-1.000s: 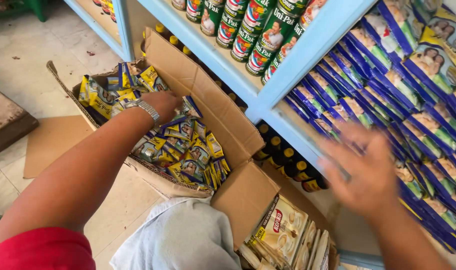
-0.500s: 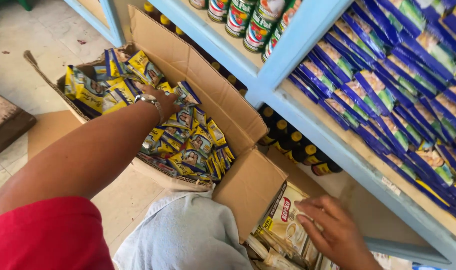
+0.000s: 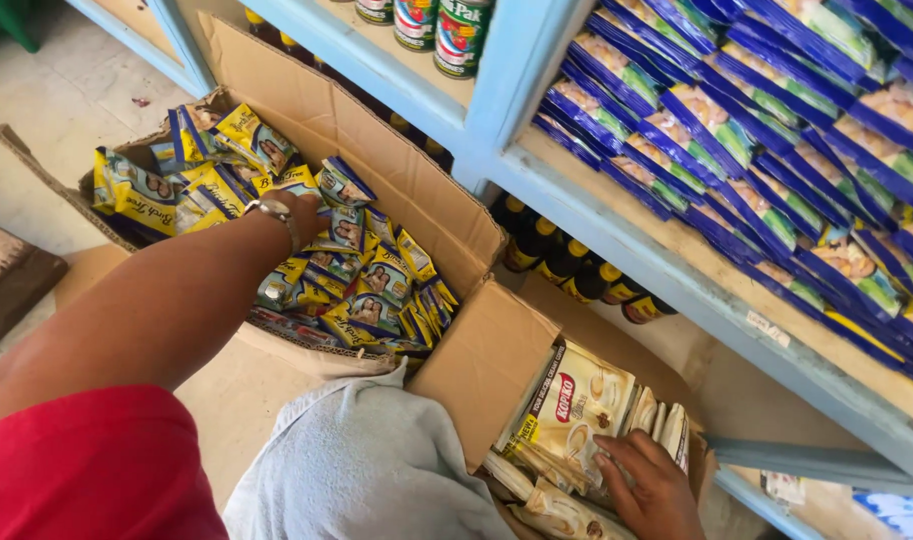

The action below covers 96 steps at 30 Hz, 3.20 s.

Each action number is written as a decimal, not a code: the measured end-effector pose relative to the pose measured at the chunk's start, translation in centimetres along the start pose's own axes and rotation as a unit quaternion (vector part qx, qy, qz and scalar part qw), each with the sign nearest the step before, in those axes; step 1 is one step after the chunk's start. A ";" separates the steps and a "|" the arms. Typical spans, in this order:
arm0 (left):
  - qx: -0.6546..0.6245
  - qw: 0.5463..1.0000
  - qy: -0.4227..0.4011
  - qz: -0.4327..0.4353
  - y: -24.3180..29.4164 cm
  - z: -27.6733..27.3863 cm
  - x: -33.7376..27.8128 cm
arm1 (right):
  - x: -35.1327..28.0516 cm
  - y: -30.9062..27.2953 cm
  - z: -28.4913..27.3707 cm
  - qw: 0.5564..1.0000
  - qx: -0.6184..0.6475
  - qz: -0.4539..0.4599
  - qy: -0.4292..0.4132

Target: Stocking shelves with powdered milk sachet packets from a cardboard box.

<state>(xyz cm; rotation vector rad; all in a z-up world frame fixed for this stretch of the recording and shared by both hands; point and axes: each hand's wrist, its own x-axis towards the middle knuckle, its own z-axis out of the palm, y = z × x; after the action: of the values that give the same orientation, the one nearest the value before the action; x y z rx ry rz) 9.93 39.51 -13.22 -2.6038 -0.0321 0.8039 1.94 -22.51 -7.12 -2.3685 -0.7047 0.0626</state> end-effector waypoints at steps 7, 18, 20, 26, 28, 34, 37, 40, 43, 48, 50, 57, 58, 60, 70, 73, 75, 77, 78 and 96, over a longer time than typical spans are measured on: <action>-0.025 0.998 0.061 -0.003 -1.2 -0.2 -0.2 | 0.2 -0.4 -0.4 1.000 0.008 -0.015 0.019; 0.018 0.999 0.026 -0.013 -0.4 -3.0 -2.7 | -0.2 -0.7 -0.3 0.999 0.013 0.049 -0.003; 0.023 1.000 0.002 -0.009 -0.4 -2.9 -2.4 | -0.2 -0.8 -0.3 0.999 0.019 0.046 0.003; -0.032 0.996 0.045 -0.067 -1.4 0.3 0.7 | 0.2 -1.8 -0.5 0.997 0.008 0.070 0.019; -0.028 0.996 0.066 -0.049 -1.6 -0.8 -0.3 | 0.1 -1.8 -0.5 0.999 0.021 0.028 0.033; -0.069 0.986 0.121 -0.094 -2.4 -2.3 -1.5 | 0.3 -2.9 -1.2 0.996 -0.013 0.085 0.017; -0.090 0.972 0.193 -0.097 -2.8 -1.6 -2.5 | 0.2 -2.9 -1.2 0.997 0.005 -0.034 0.069; -0.105 0.956 0.254 -0.106 -2.6 -2.4 -4.5 | 0.1 -1.9 -0.3 0.999 0.015 0.015 0.050; -0.055 0.946 0.313 -0.064 -2.2 -2.3 -5.3 | 0.0 1.0 2.0 0.987 0.149 -0.015 0.056; -0.027 0.941 0.335 -0.042 4.4 -13.1 -17.3 | -0.8 1.9 5.8 0.881 0.460 0.114 -0.005; -0.040 0.937 0.346 -0.022 7.2 -17.1 -21.6 | -1.3 1.9 6.9 0.818 0.543 0.187 -0.042; -0.079 0.819 0.522 0.224 19.7 -25.6 -30.7 | -2.1 -2.0 5.5 0.584 0.758 0.190 -0.220; -0.088 0.794 0.534 0.276 22.0 -26.1 -31.4 | -2.1 -3.2 4.0 0.523 0.789 0.184 -0.264; -0.090 0.772 0.521 0.353 26.4 -25.6 -31.5 | -1.9 -3.4 2.2 0.493 0.823 0.161 -0.234; -0.402 0.714 0.330 0.470 32.4 -19.9 -21.9 | -0.8 5.4 -1.0 0.540 0.833 0.095 0.075; -0.527 0.698 0.265 0.406 31.8 -19.6 -20.7 | -0.9 3.8 -0.6 0.608 0.788 0.077 0.064; -0.564 0.684 0.263 0.381 31.2 -18.7 -20.1 | -0.7 1.8 -0.2 0.632 0.770 0.089 0.023; -0.596 0.667 0.254 0.367 31.1 -18.0 -19.0 | -0.9 0.2 0.1 0.654 0.749 0.103 -0.006; -0.638 0.640 0.217 0.369 31.3 -17.5 -18.4 | -1.2 -0.4 0.2 0.673 0.732 0.099 -0.009; -0.696 0.611 0.131 0.352 34.2 -17.2 -20.1 | -3.0 1.2 2.8 0.767 0.638 0.065 0.014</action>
<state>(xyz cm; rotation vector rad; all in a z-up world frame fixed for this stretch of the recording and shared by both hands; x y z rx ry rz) -0.77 -1.10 -3.05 -4.3568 0.8509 0.6822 -0.68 -23.15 -10.45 -1.0650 -0.2705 0.4226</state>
